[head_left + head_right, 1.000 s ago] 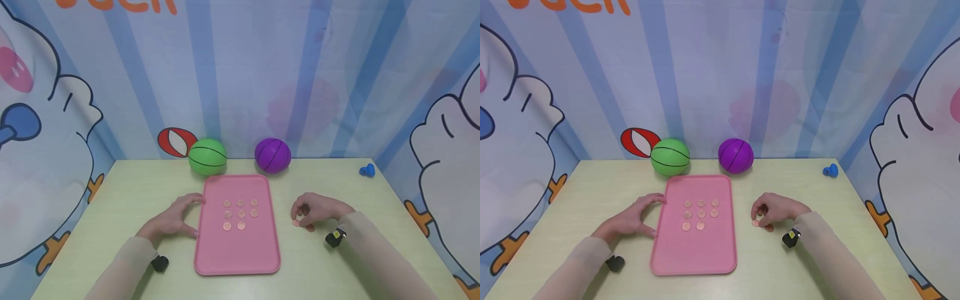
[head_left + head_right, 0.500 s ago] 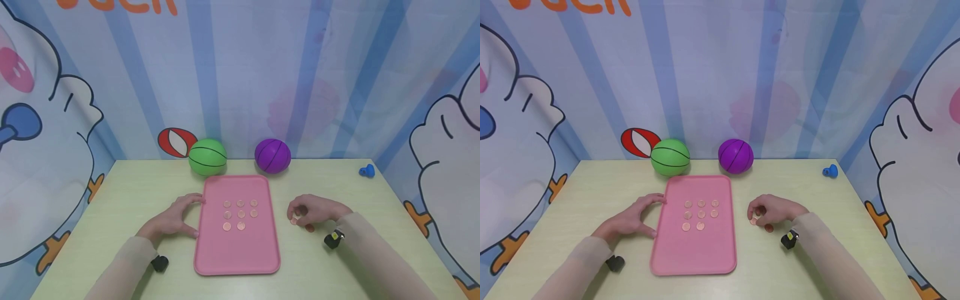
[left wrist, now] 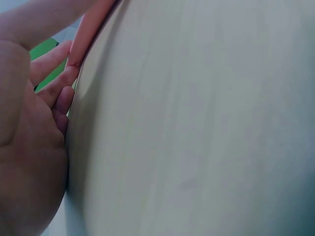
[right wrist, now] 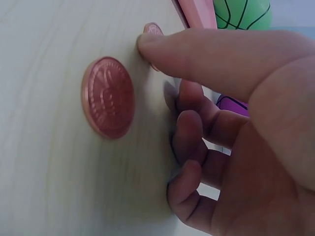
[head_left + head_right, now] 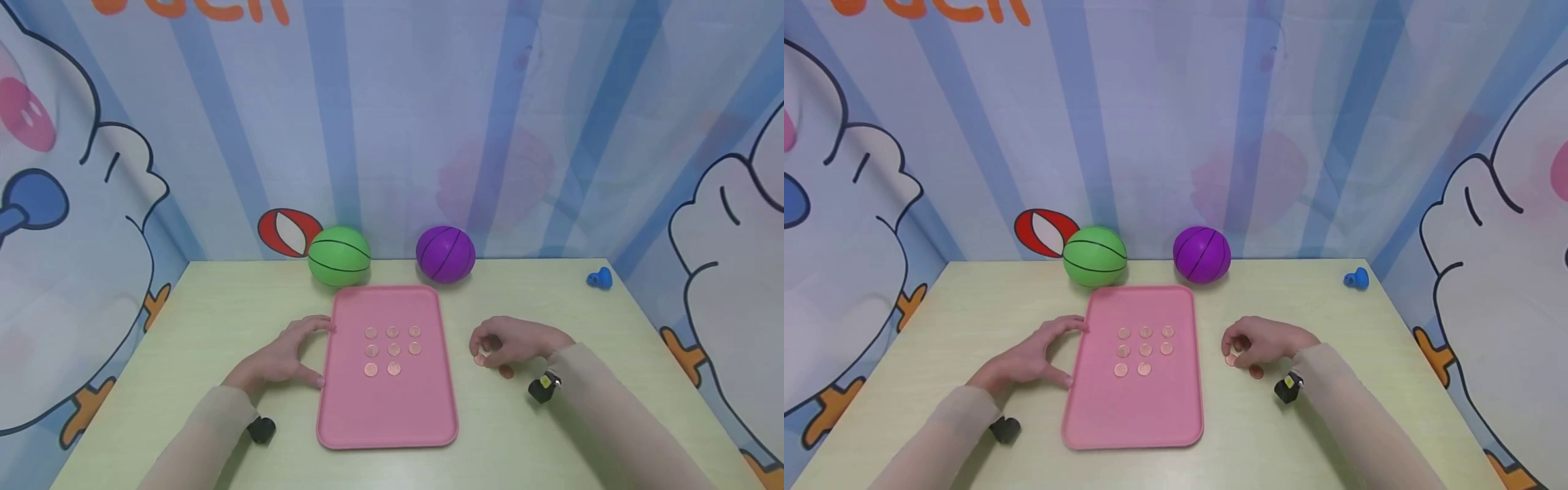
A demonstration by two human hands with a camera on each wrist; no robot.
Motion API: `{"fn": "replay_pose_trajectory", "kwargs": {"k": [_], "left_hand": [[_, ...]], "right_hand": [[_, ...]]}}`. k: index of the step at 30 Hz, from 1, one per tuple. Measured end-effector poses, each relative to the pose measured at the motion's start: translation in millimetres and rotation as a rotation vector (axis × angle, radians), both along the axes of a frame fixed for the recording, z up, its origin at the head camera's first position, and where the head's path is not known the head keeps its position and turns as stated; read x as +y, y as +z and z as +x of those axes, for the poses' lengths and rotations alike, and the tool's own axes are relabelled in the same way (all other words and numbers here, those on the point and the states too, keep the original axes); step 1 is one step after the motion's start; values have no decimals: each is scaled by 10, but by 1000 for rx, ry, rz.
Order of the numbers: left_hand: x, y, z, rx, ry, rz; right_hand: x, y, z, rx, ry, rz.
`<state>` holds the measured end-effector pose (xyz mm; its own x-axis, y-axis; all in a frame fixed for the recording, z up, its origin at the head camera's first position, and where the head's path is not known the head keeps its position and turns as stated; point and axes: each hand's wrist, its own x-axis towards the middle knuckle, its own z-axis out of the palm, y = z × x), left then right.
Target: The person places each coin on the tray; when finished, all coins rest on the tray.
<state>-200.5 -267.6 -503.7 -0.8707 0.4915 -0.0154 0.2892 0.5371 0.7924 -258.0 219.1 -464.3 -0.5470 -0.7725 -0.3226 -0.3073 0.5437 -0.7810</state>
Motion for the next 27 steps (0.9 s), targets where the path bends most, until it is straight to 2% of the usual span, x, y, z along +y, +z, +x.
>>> {"fn": "replay_pose_trajectory", "kwargs": {"k": [7, 19, 27], "left_hand": [[5, 21, -7, 9, -3, -3], [3, -11, -1, -4, 4, -15], [-1, -15, -11, 0, 3, -9]], "right_hand": [[-2, 23, -12, 26, 8, -1], [-14, 15, 43, 74, -19, -6], [-20, 12, 26, 96, 5, -35]]}}
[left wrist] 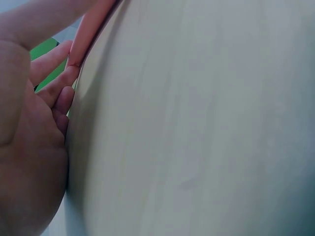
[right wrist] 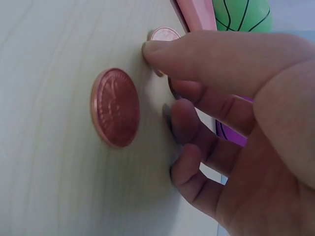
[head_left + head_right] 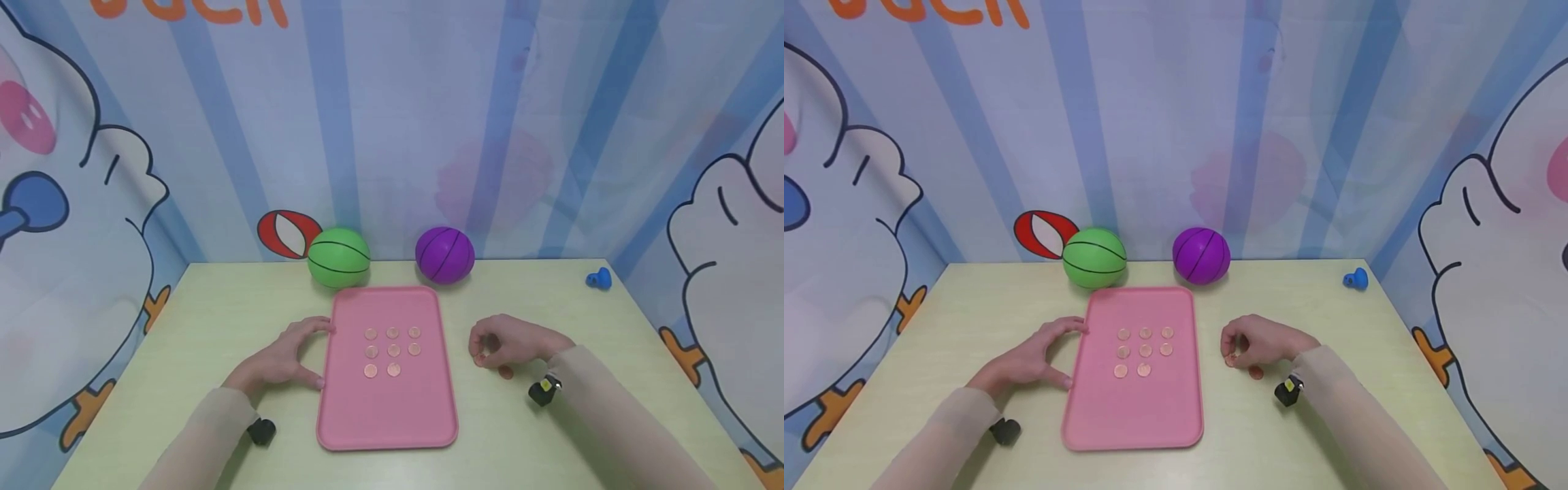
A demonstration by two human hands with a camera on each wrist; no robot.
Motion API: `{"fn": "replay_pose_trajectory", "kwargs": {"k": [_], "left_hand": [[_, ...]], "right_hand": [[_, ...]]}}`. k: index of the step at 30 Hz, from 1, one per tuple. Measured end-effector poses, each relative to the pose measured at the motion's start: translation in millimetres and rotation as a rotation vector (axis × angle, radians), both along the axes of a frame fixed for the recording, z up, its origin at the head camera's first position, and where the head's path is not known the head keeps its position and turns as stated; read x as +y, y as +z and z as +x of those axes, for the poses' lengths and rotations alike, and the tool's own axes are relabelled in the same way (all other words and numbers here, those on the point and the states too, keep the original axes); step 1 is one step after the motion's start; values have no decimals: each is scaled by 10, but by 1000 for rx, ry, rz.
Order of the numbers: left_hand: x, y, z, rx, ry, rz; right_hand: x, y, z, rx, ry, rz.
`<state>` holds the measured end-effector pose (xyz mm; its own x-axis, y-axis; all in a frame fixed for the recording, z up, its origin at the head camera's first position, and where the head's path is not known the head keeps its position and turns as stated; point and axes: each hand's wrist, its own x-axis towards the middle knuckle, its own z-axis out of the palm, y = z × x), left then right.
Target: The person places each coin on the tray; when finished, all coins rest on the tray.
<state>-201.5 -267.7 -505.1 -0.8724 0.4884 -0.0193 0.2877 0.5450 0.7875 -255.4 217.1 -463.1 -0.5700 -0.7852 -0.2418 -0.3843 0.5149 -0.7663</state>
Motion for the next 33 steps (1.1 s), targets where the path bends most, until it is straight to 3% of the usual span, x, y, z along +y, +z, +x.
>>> {"fn": "replay_pose_trajectory", "kwargs": {"k": [21, 33], "left_hand": [[2, -11, -6, -5, 5, -1], [-5, 2, 4, 14, -7, 2]], "right_hand": [[-34, 44, -12, -8, -14, 33], [-47, 53, -19, -73, -29, 9]]}}
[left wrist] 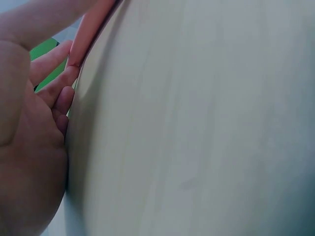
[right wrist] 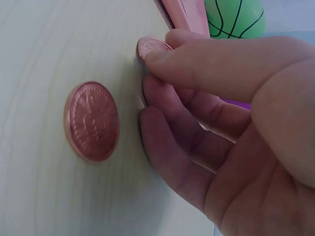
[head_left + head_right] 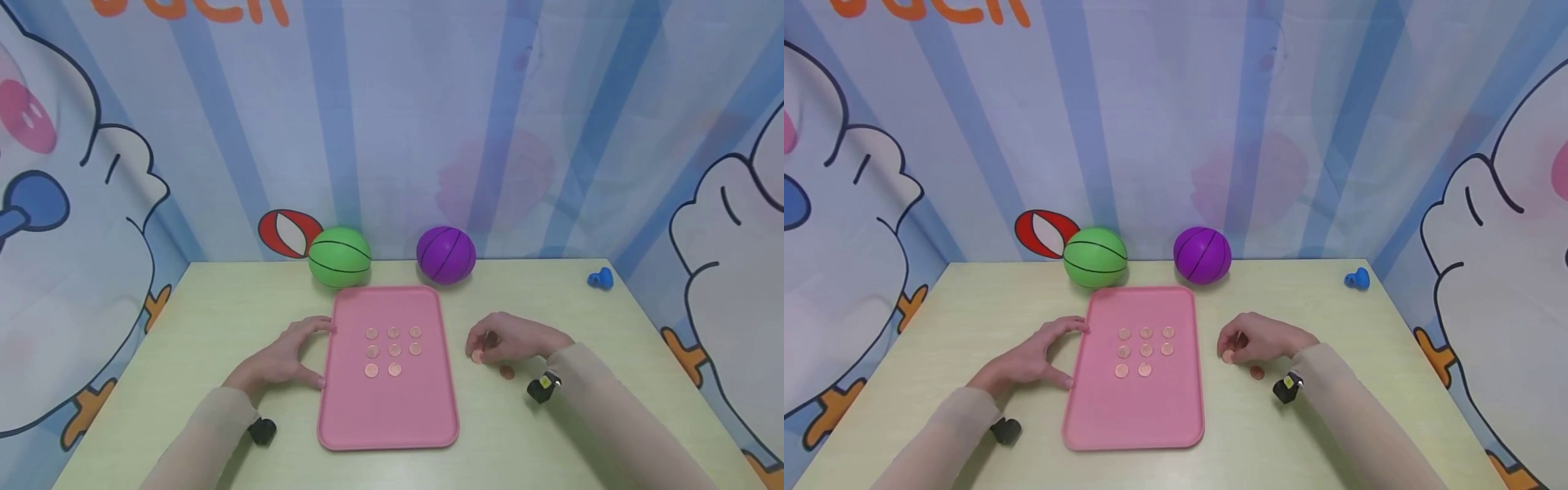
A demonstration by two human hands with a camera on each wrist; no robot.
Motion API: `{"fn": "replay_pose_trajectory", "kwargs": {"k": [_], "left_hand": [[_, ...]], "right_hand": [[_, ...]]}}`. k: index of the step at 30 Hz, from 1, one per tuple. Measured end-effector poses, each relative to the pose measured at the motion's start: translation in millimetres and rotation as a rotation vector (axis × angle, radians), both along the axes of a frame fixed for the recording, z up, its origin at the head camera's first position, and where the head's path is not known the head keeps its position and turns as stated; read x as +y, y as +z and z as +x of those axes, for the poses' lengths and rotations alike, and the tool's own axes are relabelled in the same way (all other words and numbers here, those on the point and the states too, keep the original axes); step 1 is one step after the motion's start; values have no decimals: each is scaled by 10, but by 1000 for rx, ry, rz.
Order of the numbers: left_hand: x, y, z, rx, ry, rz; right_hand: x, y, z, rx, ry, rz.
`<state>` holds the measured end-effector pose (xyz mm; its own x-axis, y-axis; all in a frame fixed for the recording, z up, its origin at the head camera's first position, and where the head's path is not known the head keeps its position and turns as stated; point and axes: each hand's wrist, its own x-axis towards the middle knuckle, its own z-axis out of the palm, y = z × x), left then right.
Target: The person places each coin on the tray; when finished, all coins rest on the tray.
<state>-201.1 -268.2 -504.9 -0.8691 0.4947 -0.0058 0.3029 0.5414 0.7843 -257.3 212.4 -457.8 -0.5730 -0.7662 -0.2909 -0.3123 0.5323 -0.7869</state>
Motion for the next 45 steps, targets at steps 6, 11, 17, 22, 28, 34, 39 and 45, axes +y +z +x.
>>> {"fn": "replay_pose_trajectory", "kwargs": {"k": [6, 11, 17, 22, 28, 34, 39, 45], "left_hand": [[2, -2, 0, -6, 4, -2], [7, -6, 0, -22, 10, -3], [5, -4, -3, -29, 16, -6], [6, -2, -3, -25, 15, -10], [13, 22, 8, -18, 9, -10], [19, 26, 6, -14, 3, 2], [22, 30, 8, -22, 12, 7], [24, 34, 11, -27, 9, 10]], "right_hand": [[14, 12, 0, 4, 9, -5], [28, -2, -10, 9, 22, -14], [33, -14, -11, 21, 25, -20], [30, -22, -1, 24, 17, -25], [34, -51, -5, 47, 13, -25], [40, -86, -13, 58, 8, -17], [19, -88, -9, 43, -12, -25], [-36, -56, -21, 56, -40, -47]]}}
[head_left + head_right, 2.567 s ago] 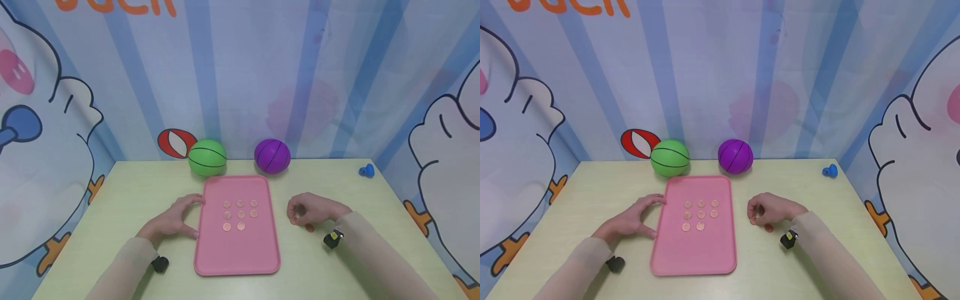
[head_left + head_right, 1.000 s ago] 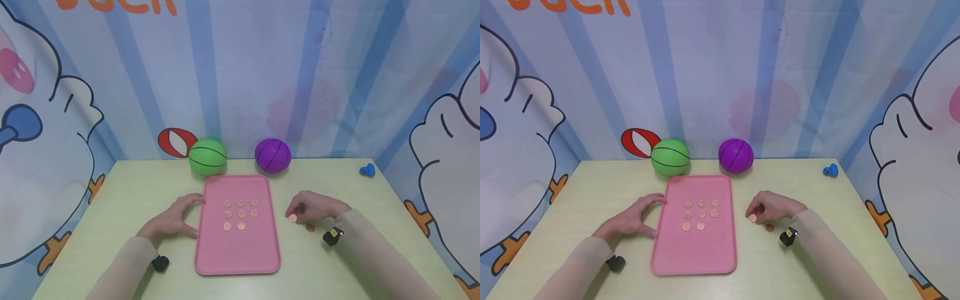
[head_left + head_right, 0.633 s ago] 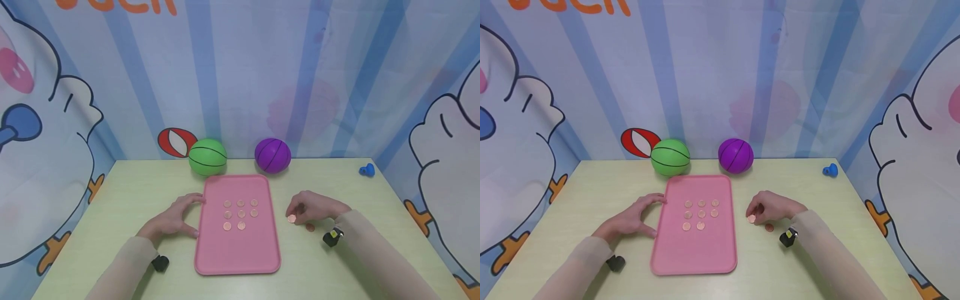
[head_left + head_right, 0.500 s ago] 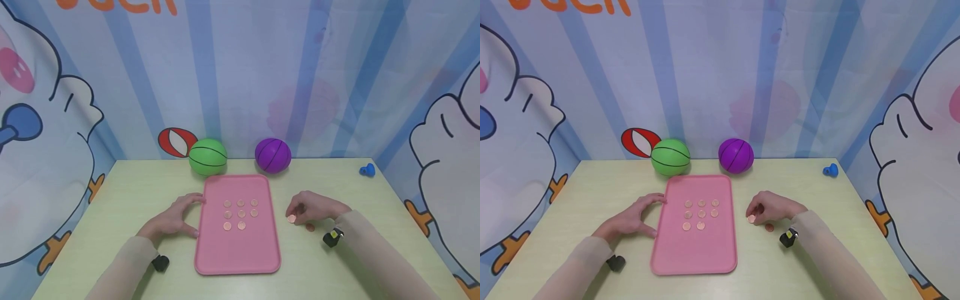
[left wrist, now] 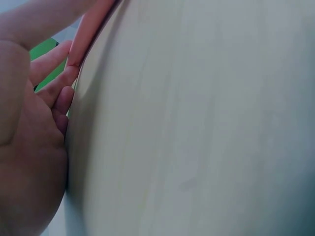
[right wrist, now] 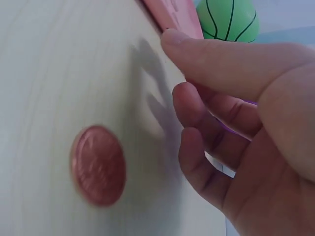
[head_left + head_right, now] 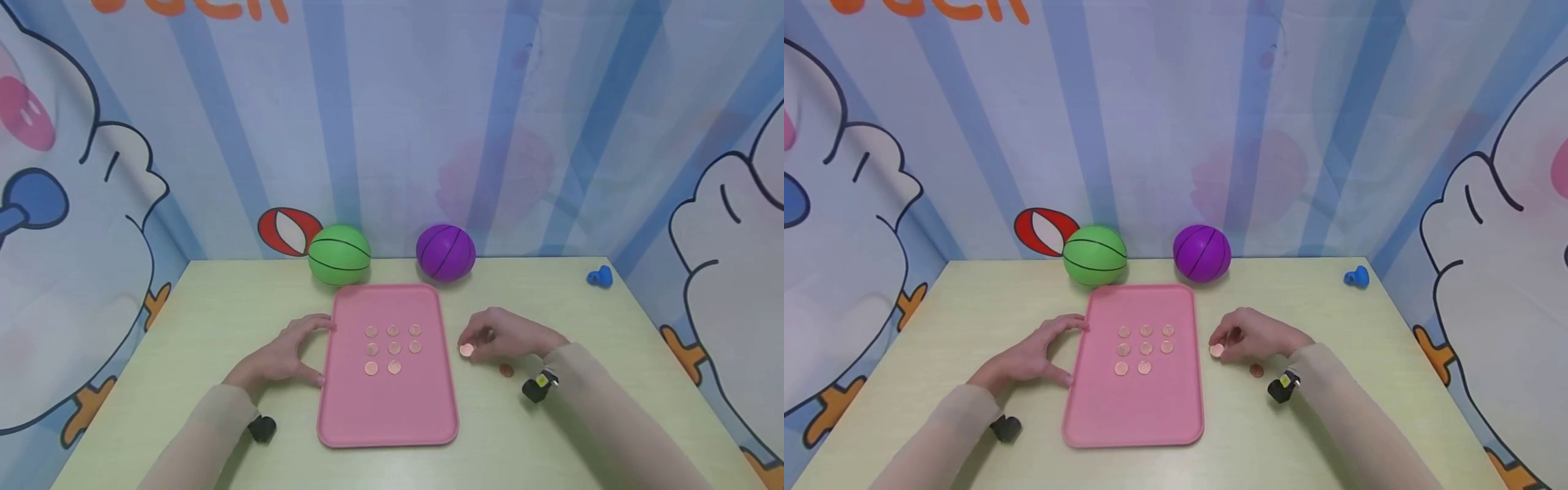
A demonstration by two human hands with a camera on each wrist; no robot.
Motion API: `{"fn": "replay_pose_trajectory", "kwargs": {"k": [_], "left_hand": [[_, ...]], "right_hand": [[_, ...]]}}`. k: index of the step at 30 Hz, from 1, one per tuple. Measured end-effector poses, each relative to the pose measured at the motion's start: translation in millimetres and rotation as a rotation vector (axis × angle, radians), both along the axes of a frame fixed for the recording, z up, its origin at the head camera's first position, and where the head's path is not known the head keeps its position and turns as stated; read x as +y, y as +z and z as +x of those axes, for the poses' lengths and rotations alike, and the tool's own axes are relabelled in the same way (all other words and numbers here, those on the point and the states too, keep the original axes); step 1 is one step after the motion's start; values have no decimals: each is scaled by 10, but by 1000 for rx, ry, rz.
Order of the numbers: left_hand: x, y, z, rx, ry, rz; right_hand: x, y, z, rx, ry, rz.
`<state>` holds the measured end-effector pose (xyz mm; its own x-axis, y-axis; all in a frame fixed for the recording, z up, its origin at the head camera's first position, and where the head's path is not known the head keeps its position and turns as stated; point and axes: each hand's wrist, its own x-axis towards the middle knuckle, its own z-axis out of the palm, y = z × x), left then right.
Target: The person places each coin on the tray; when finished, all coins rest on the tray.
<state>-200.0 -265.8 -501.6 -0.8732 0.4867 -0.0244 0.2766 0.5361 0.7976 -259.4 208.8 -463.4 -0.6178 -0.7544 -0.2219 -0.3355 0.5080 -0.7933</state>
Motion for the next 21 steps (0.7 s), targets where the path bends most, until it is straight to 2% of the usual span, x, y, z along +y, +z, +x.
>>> {"fn": "replay_pose_trajectory", "kwargs": {"k": [5, 9, 21], "left_hand": [[0, 10, 3, -4, -4, -1], [0, 10, 5, -10, 0, -3], [-3, 6, 0, -3, -3, -5]], "right_hand": [[-77, 36, -38, 135, 30, -23], [-161, 52, -46, 205, 71, -71], [-474, 28, -50, 243, 132, -109]]}}
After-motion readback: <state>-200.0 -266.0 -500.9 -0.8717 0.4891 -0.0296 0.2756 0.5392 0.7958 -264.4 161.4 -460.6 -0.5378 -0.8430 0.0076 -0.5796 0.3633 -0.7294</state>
